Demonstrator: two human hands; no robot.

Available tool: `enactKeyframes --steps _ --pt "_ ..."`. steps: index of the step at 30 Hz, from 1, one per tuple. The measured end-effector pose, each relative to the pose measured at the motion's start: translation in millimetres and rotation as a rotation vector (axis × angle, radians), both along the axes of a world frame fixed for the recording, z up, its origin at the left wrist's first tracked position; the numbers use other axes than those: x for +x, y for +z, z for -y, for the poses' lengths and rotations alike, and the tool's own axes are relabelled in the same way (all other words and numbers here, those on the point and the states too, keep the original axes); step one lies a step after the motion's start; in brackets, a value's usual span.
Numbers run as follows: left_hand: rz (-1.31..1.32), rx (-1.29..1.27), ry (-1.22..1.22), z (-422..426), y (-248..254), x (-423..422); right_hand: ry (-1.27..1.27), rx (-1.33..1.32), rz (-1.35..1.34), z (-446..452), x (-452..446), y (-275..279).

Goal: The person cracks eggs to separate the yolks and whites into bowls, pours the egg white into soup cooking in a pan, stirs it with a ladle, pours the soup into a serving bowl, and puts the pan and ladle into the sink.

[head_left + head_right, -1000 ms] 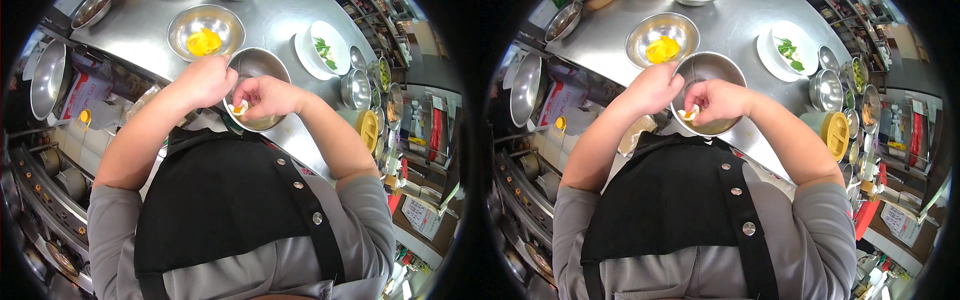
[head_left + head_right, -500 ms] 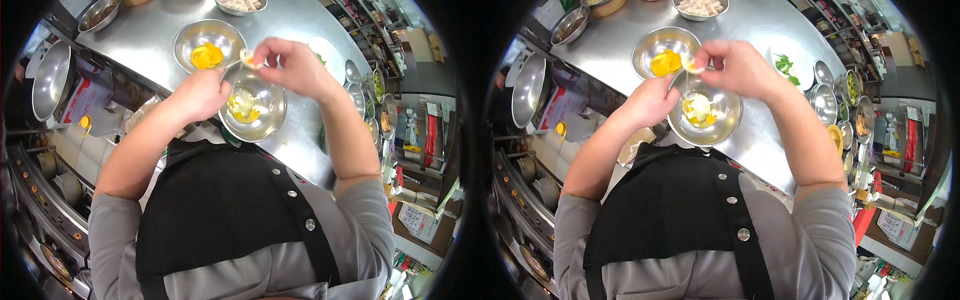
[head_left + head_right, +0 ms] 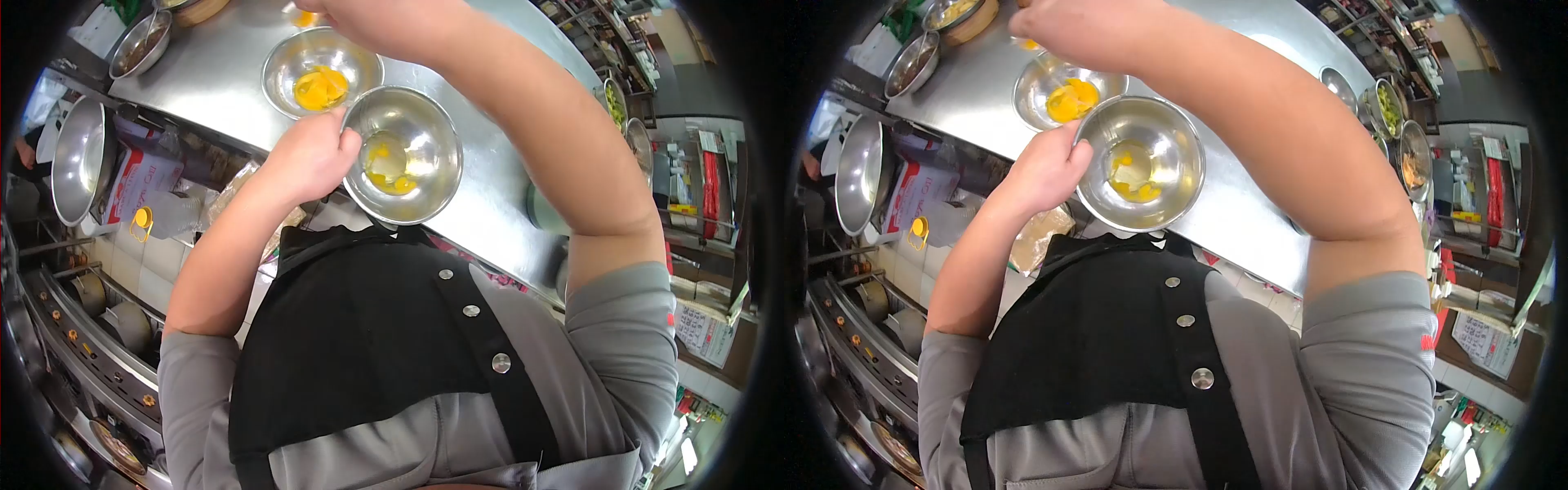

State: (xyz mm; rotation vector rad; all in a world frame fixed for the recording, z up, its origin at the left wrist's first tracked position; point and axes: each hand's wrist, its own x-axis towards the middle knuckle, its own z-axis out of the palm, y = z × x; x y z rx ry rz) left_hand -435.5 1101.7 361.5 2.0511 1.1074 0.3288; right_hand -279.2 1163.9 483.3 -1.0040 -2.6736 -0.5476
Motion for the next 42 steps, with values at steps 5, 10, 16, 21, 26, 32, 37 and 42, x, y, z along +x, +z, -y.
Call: enactKeyframes --steps 5,10,16,21,26,32,37,42 --pt "-0.011 -0.047 -0.037 5 10 6 -0.329 -0.425 -0.086 -6 -6 -11" --pt "0.101 0.025 -0.087 9 -5 18 -0.396 -0.984 -0.922 9 27 -38" --pt "0.122 -0.017 -0.235 37 19 51 -0.12 -1.189 -1.57 101 81 -9" --pt "0.045 0.072 -0.333 83 24 93 0.075 -1.042 -1.731 253 156 7" --pt "0.132 -0.07 -0.503 165 27 156 -0.059 -0.676 -1.923 477 205 -10" --pt "0.153 -0.146 -0.764 306 31 252 -0.651 -0.178 -2.05 732 219 -51" --pt "0.149 -0.215 -0.984 435 32 329 -1.202 0.284 -1.957 881 209 -127" --pt "0.063 -0.171 -1.185 542 46 403 -1.864 1.218 -1.51 1050 264 -150"
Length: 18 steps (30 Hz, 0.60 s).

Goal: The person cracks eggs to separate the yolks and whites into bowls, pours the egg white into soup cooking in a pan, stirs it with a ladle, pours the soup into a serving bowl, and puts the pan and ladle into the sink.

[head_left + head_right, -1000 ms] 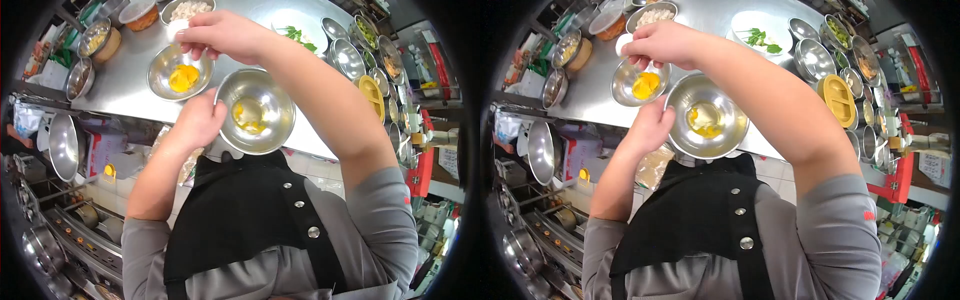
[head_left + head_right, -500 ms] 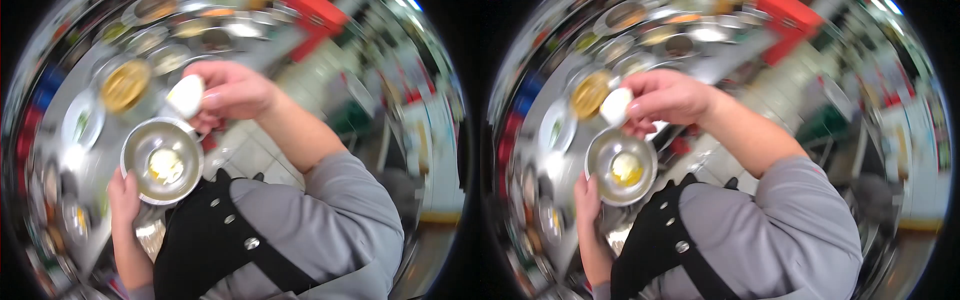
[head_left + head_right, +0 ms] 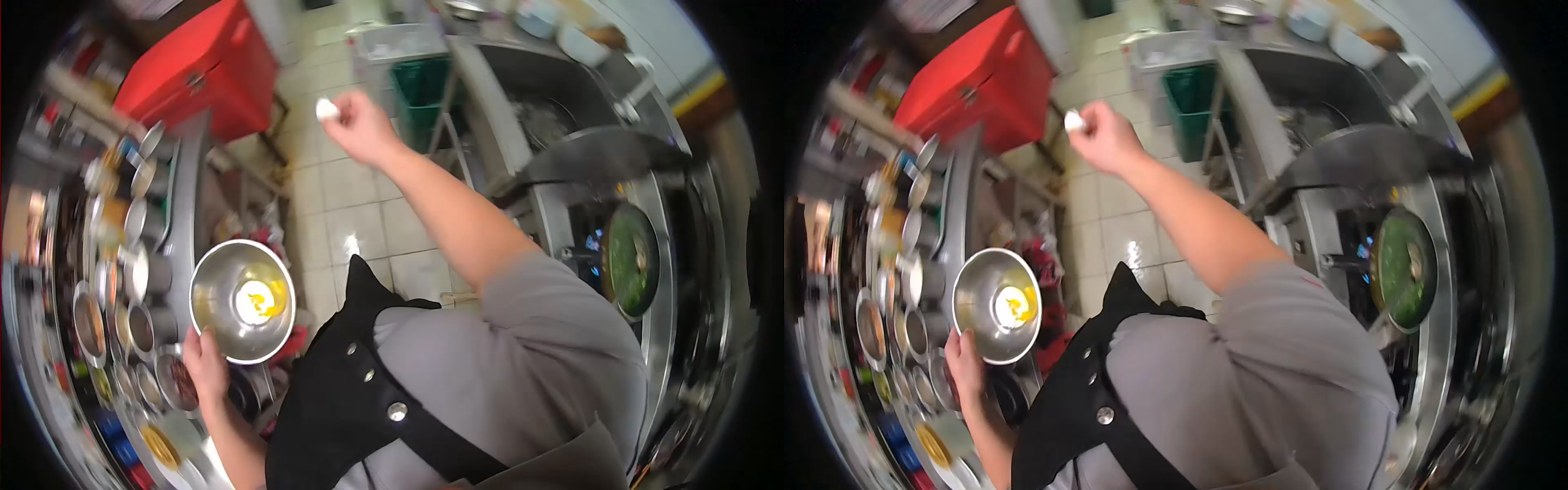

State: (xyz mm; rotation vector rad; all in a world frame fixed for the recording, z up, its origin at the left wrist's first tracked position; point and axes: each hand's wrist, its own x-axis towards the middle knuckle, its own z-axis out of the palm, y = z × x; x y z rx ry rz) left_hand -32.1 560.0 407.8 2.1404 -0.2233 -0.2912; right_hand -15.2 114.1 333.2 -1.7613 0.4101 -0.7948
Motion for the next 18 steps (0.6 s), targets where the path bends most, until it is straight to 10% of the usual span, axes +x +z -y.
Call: enactKeyframes --steps 4,11,14,18 --pt "-0.009 -0.033 -0.211 80 4 58 -0.522 -0.066 -0.325 99 -3 -17" --pt "-0.053 -0.065 -0.556 239 -17 155 -0.124 0.08 -0.665 59 -76 -68" --pt "0.032 -0.025 -0.791 318 -30 201 -0.136 -0.252 -0.545 39 -115 -83" --pt "0.131 -0.015 -1.06 419 -40 239 -0.223 -0.016 -0.566 28 -217 65"
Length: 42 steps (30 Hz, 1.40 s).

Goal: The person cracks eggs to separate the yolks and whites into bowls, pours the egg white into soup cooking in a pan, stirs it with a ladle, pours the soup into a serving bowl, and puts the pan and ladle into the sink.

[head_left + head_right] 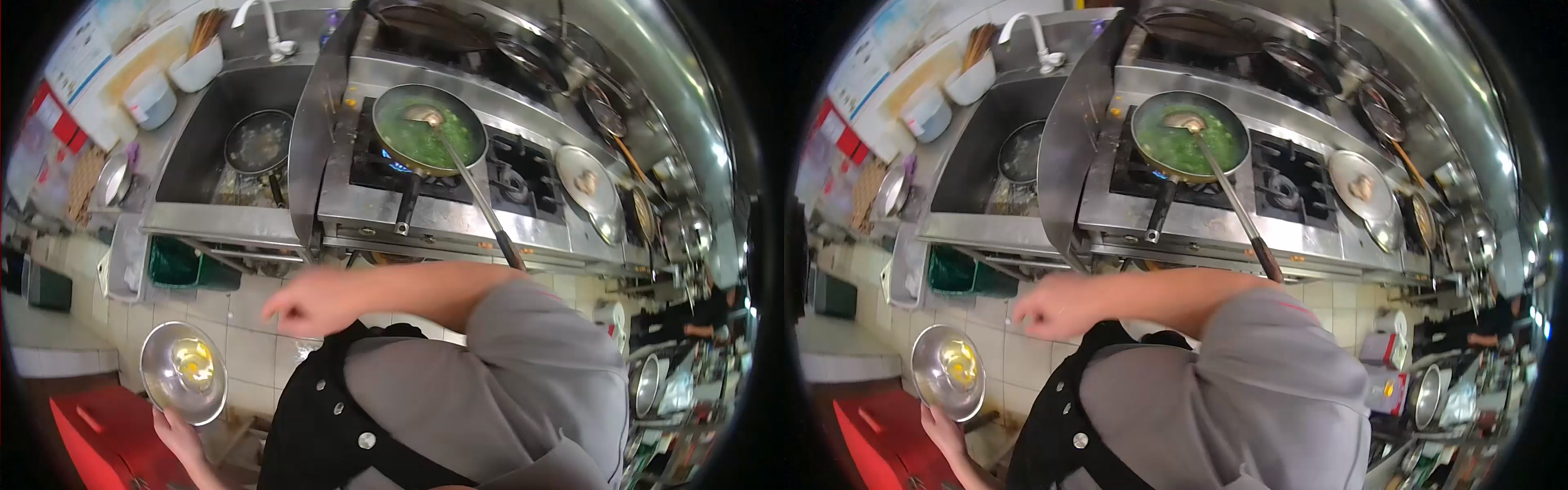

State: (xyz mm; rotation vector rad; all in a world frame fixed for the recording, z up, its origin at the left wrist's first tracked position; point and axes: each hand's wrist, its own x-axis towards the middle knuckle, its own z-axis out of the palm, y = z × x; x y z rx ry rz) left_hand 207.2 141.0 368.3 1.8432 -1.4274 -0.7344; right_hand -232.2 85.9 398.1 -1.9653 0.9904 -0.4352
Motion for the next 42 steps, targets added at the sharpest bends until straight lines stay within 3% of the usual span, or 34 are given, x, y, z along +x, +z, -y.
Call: enactKeyframes --steps 2,3,6,9,14,18,21,24,25,29,34,42 --pt "-0.009 0.087 -0.024 46 -1 13 -0.419 -0.034 -0.073 -15 -50 54" --pt "-0.039 0.099 -0.032 63 7 5 -0.577 -0.482 -0.21 -19 -85 47" --pt "-0.11 0.103 -0.063 104 27 -23 -1.003 -0.312 -0.991 -66 -167 89" --pt "-0.119 0.054 -0.108 137 30 -41 -1.098 0.142 -1.121 -104 -217 85" --pt "-0.178 0.094 -0.164 155 70 -99 -1.067 0.208 -0.809 -127 -265 18" --pt "-0.243 0.1 -0.209 167 92 -144 -1.137 0.409 -0.211 -123 -276 -10" --pt "-0.23 0.079 -0.309 168 118 -187 -1.167 0.278 -0.188 -133 -285 1" --pt "-0.19 -0.064 -0.16 159 118 -231 -1.061 -0.068 -0.133 -145 -328 -32" --pt "-0.103 -0.043 -0.182 151 129 -251 -1.117 0.152 -0.16 -144 -320 1" --pt "-0.103 -0.046 -0.393 139 153 -314 -1.111 0.197 -0.114 -145 -340 26" --pt "-0.021 -0.034 -0.45 138 166 -372 -1.122 0.211 -0.042 -154 -349 37" --pt "0.063 -0.348 -0.726 206 141 -426 -1.233 0.225 0.094 -175 -328 38"
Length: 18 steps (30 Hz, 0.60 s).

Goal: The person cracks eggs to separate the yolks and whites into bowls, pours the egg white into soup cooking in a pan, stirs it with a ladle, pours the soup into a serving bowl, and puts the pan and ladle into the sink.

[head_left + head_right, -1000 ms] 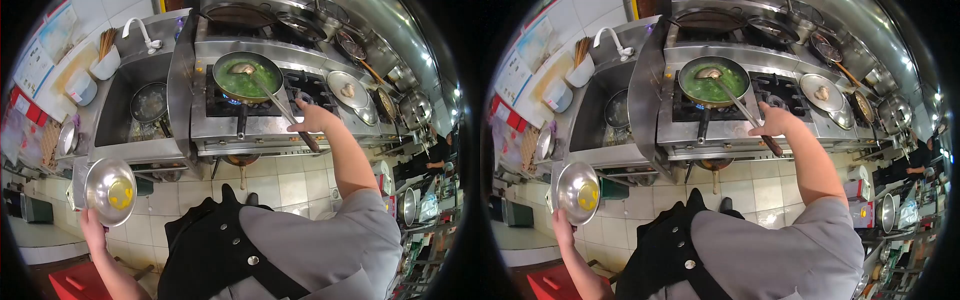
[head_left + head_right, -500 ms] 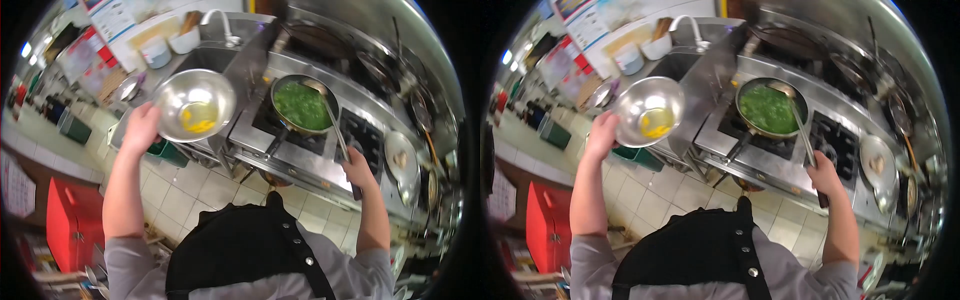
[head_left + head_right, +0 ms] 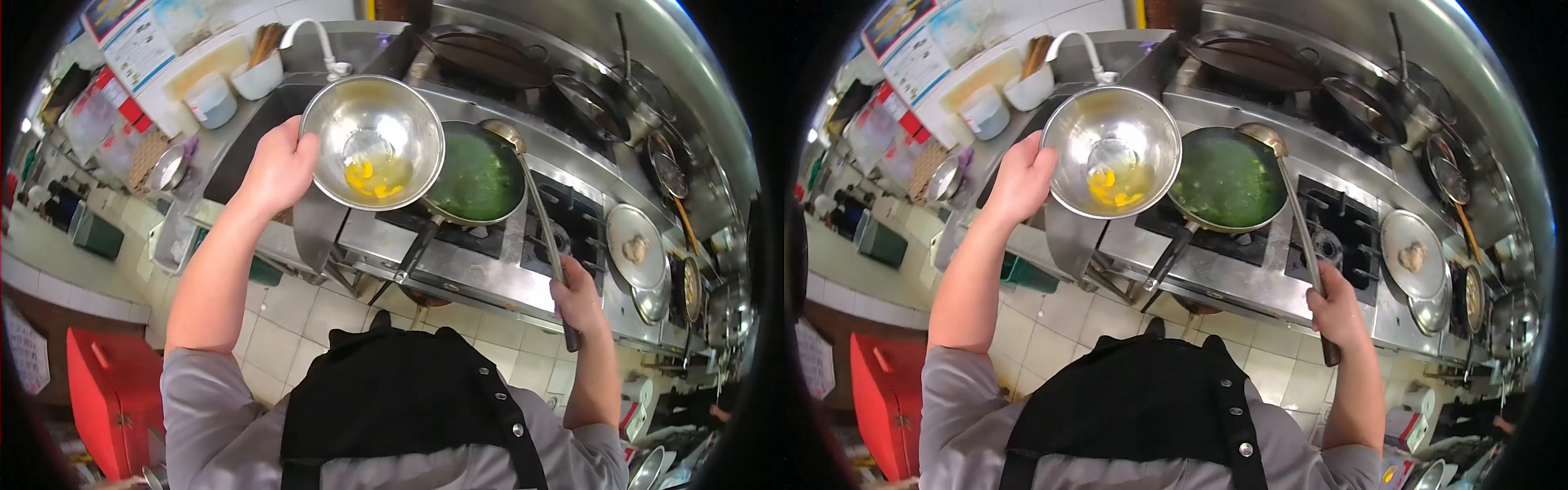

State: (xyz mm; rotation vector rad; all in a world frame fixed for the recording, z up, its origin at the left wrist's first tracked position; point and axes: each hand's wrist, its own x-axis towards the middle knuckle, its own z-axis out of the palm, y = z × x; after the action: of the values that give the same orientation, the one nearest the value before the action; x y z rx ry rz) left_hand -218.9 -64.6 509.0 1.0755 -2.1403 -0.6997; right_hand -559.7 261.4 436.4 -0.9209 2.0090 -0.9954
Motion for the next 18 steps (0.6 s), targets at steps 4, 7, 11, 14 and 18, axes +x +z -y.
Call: enactKeyframes --steps 4,7,11,14,18 --pt "0.029 -0.056 -0.089 22 5 -32 -0.085 -0.068 0.121 -9 15 6" --pt "0.034 -0.083 -0.157 38 8 -54 -0.135 -0.141 0.255 -16 23 10" --pt "0.072 -0.127 -0.228 57 9 -86 -0.179 -0.191 0.36 -26 34 16" --pt "0.065 -0.181 -0.261 68 7 -107 -0.214 -0.2 0.405 -29 42 23" --pt "0.01 -0.187 -0.259 72 9 -125 -0.213 -0.182 0.414 -31 46 25"
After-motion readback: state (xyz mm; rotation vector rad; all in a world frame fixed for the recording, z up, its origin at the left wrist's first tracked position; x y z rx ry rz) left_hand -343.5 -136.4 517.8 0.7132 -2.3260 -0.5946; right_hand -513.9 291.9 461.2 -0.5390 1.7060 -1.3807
